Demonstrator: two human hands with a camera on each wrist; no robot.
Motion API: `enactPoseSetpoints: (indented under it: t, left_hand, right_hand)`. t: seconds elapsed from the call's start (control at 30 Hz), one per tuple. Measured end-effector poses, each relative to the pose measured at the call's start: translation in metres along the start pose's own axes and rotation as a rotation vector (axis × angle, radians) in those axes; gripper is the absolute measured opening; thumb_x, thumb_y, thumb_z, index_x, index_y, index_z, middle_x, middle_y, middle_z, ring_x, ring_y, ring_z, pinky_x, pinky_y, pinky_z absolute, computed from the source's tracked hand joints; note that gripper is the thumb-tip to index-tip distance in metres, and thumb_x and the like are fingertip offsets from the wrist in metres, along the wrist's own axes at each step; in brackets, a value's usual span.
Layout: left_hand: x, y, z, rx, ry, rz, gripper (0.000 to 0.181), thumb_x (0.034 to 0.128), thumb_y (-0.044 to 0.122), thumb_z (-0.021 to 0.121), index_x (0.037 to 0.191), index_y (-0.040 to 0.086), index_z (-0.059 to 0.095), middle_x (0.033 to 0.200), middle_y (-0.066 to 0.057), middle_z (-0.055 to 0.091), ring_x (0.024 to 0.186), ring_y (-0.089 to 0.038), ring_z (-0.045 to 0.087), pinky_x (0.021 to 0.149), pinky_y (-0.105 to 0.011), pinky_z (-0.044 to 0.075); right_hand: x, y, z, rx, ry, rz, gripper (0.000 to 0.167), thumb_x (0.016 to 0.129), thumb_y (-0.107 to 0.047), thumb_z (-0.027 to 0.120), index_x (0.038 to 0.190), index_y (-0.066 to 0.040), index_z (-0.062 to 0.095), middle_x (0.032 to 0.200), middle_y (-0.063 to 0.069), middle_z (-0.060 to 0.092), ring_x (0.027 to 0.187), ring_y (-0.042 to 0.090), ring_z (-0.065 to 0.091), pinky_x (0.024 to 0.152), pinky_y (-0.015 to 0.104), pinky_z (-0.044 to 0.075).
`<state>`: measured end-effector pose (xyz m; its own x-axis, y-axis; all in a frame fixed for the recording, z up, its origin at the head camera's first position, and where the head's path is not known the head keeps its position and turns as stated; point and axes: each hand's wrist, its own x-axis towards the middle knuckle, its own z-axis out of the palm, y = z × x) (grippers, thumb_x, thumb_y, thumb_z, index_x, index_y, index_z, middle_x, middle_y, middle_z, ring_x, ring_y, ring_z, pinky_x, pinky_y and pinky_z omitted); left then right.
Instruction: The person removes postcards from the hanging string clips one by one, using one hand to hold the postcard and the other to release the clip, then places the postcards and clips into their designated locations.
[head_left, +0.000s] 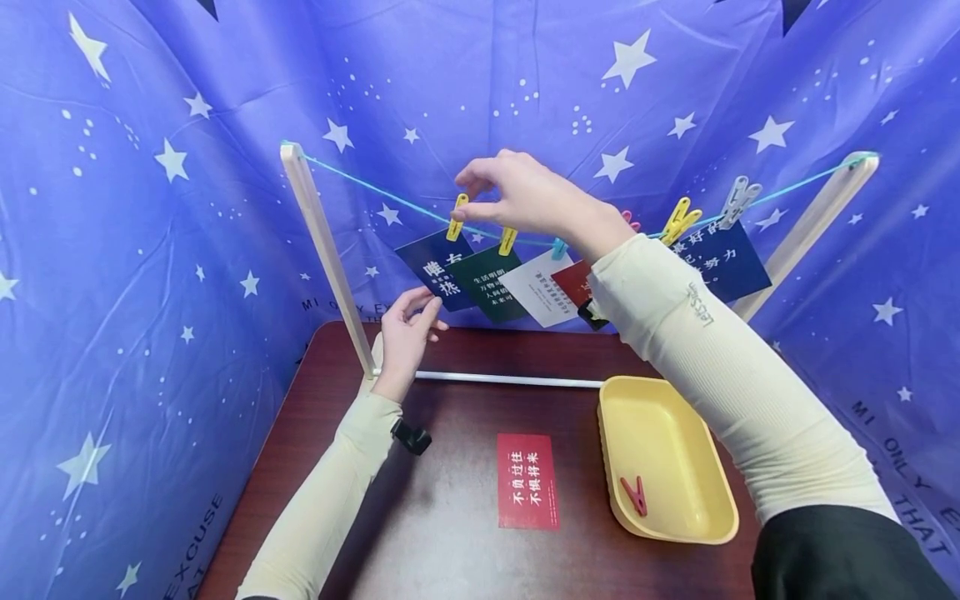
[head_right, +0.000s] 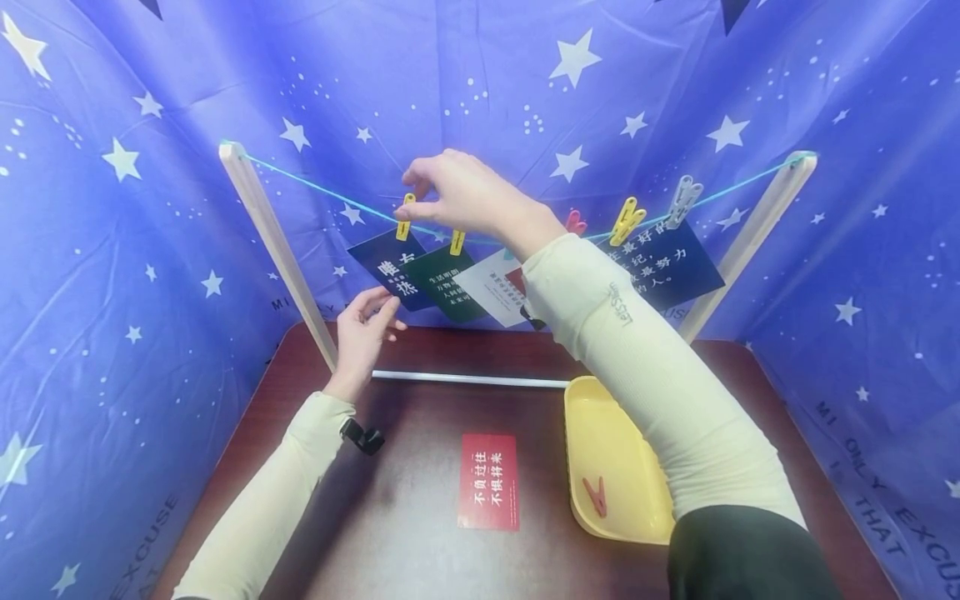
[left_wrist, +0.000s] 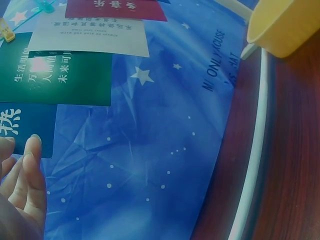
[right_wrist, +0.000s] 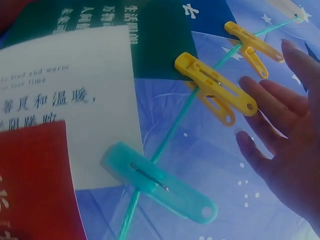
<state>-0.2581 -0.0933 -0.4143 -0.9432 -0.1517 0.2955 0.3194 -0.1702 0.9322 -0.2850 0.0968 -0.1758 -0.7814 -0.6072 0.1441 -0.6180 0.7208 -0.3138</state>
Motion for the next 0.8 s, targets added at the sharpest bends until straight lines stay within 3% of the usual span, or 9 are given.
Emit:
enactPoseSetpoints:
  t: [0.13, 0.4, 0.67, 0.8]
  left_hand:
    - [0.0010, 0.0013, 0.0005, -0.012, -0.007, 0.011, 0.026, 0.0983, -0.001, 0.068, 0.121, -0.012, 0.064, 0.104, -0.019, 0.075, 0.057, -0.006, 0.068, 0.049, -0.019, 0.051]
    - [0.0009, 0.0023, -0.0001, 0.006, -0.006, 0.013, 0.022, 0.0981, -0.001, 0.069, 0.117, -0.013, 0.065, 0.100, -0.021, 0.074, 0.055, -0.005, 0.066, 0.049, -0.018, 0.050]
    - [-0.0030, 0.0047, -0.0040, 0.006, -0.006, -0.003, 0.020, 0.0978, -0.002, 0.069, 0.115, -0.012, 0.064, 0.088, -0.002, 0.074, 0.054, -0.004, 0.065, 0.048, -0.018, 0.050]
    - [-0.0038, 0.0056, -0.0066, 0.010, -0.007, 0.008, 0.020, 0.0977, -0.001, 0.069, 0.113, -0.013, 0.066, 0.089, -0.005, 0.075, 0.054, -0.006, 0.066, 0.048, -0.020, 0.050]
  right_hand:
    - [0.0018, 0.0012, -0.0004, 0.068, -0.027, 0.041, 0.056, 0.103, -0.039, 0.067, 0.147, -0.006, 0.055, 0.135, 0.011, 0.068, 0.132, 0.027, 0.060, 0.114, 0.044, 0.044]
    - [0.0022, 0.0039, 0.0007, 0.084, -0.038, 0.072, 0.055, 0.102, -0.038, 0.068, 0.145, -0.005, 0.057, 0.132, 0.012, 0.070, 0.131, 0.027, 0.060, 0.114, 0.045, 0.044]
    - [0.0026, 0.0052, 0.0046, 0.138, -0.028, 0.071, 0.049, 0.103, -0.034, 0.067, 0.143, -0.006, 0.058, 0.132, 0.011, 0.070, 0.125, 0.026, 0.064, 0.109, 0.043, 0.049]
    - [0.0034, 0.0059, 0.0046, 0.129, -0.021, 0.072, 0.043, 0.104, -0.032, 0.066, 0.139, -0.007, 0.062, 0.130, 0.010, 0.071, 0.125, 0.025, 0.063, 0.108, 0.043, 0.049]
